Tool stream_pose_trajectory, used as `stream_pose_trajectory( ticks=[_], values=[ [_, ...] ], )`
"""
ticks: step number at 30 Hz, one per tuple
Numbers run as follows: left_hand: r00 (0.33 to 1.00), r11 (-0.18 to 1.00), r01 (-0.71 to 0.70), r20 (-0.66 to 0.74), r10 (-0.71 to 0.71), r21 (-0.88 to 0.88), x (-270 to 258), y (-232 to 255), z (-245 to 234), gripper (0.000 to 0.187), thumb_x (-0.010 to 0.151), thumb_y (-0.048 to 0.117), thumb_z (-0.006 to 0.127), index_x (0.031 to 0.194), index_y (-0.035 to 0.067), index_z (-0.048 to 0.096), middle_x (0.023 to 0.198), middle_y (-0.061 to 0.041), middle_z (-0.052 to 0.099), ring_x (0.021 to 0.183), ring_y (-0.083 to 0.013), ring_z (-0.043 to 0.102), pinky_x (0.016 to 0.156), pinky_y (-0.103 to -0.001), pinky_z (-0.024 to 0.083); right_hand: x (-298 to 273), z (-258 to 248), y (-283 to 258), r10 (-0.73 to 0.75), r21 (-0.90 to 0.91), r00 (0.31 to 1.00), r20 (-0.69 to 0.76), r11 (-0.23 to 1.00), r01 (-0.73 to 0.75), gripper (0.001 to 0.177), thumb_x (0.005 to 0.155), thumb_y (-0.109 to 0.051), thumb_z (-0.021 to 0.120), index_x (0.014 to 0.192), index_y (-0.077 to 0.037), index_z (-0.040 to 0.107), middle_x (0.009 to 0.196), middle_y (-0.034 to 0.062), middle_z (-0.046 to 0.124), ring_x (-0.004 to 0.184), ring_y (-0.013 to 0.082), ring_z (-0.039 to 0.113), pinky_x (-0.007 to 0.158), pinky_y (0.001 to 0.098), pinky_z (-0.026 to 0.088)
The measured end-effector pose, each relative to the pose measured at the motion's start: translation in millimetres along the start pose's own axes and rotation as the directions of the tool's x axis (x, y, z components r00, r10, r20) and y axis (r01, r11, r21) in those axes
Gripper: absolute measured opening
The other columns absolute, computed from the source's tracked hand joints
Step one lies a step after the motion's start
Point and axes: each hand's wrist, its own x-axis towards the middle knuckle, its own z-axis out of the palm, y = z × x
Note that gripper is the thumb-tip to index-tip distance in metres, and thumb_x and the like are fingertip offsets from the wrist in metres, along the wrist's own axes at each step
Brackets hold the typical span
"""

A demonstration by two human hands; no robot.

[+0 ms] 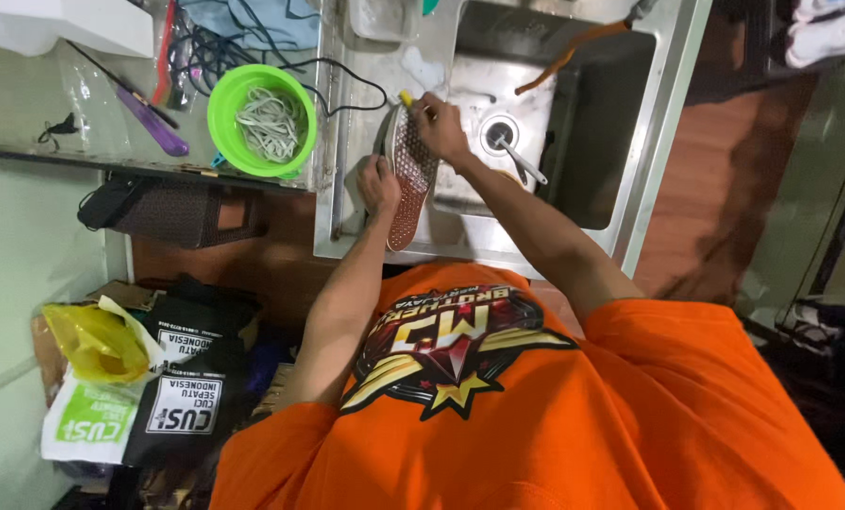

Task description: The person cleans the sole of a shoe by hand using a small brush and soapy water in a sink.

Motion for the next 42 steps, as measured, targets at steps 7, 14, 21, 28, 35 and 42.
stream_pose_trajectory(
  ticks=[7, 14, 21, 28, 35, 42],
  values=[
    [0.994, 0.992, 0.094, 0.056, -0.098, 0.08, 15.7, -2.5, 8.8, 0.045, 0.109, 0.037, 0.038, 0.131, 0.006, 0.065, 0.128, -0.024, 0.067, 0.128, -0.0443, 0.059, 0.112, -0.055, 0.043, 1.1, 19.2, -0.6, 0.164, -0.013, 0.984, 0.075, 0.987, -0.163, 0.014, 0.103, -0.011, 0.059, 0.104, -0.004, 0.072, 0.092, 0.0235, 0.076, 0.076, 0.0413, 0.076, 0.065, 0.0513, 0.058],
    [0.996, 0.996, 0.076, 0.048, -0.079, 0.051, 7.0, -8.2, 13.0, 0.044, 0.111, 0.032, 0.042, 0.134, 0.003, 0.065, 0.131, -0.028, 0.067, 0.127, -0.0487, 0.059, 0.114, -0.058, 0.042, -63.3, 25.1, -49.3, 0.211, -0.172, 0.969, 0.129, 0.967, -0.188, 0.016, 0.096, -0.013, 0.061, 0.106, -0.005, 0.071, 0.086, 0.0292, 0.073, 0.08, 0.0518, 0.071, 0.059, 0.0612, 0.056],
    [0.999, 0.974, 0.017, 0.046, -0.028, 0.226, 43.2, -108.9, 52.2, 0.05, 0.111, 0.039, 0.031, 0.143, 0.013, 0.06, 0.15, -0.014, 0.058, 0.136, -0.043, 0.054, 0.121, -0.052, 0.034, -11.0, 28.5, -11.4, 0.284, -0.011, 0.952, -0.113, 0.958, -0.287, 0.014, 0.095, -0.014, 0.065, 0.104, -0.01, 0.075, 0.097, 0.0169, 0.079, 0.078, 0.0401, 0.077, 0.065, 0.0519, 0.06],
    [1.0, 0.96, -0.01, 0.031, 0.002, 0.281, 23.0, -33.5, 23.8, 0.049, 0.111, 0.038, 0.03, 0.132, 0.01, 0.065, 0.133, -0.016, 0.069, 0.125, -0.0383, 0.063, 0.116, -0.051, 0.039, -37.7, 14.6, -19.3, 0.245, -0.2, 0.969, -0.032, 0.948, -0.246, 0.021, 0.097, -0.024, 0.062, 0.112, -0.012, 0.073, 0.082, 0.024, 0.074, 0.083, 0.0465, 0.074, 0.071, 0.0558, 0.057],
    [0.999, 0.97, -0.043, -0.02, 0.049, 0.24, 23.1, -36.2, 32.6, 0.045, 0.112, 0.038, 0.031, 0.123, 0.012, 0.067, 0.125, -0.012, 0.072, 0.116, -0.0365, 0.068, 0.112, -0.049, 0.042, -105.2, 13.3, -9.6, 0.292, -0.126, 0.956, -0.041, 0.947, -0.295, 0.02, 0.096, -0.015, 0.061, 0.104, 0.0, 0.071, 0.076, 0.0328, 0.069, 0.08, 0.0556, 0.069, 0.068, 0.0613, 0.052],
    [0.914, 0.647, -0.351, 0.098, 0.393, 0.677, 48.9, -109.9, 57.4, 0.038, 0.112, 0.023, 0.036, 0.135, 0.004, 0.06, 0.141, -0.014, 0.063, 0.125, -0.0341, 0.065, 0.105, -0.056, 0.05, -5.6, 17.4, 39.0, 0.238, -0.14, 0.964, -0.116, 0.957, -0.253, 0.018, 0.098, -0.028, 0.063, 0.105, -0.015, 0.074, 0.067, 0.0108, 0.073, 0.069, 0.0326, 0.076, 0.064, 0.0482, 0.058]
  ],
)
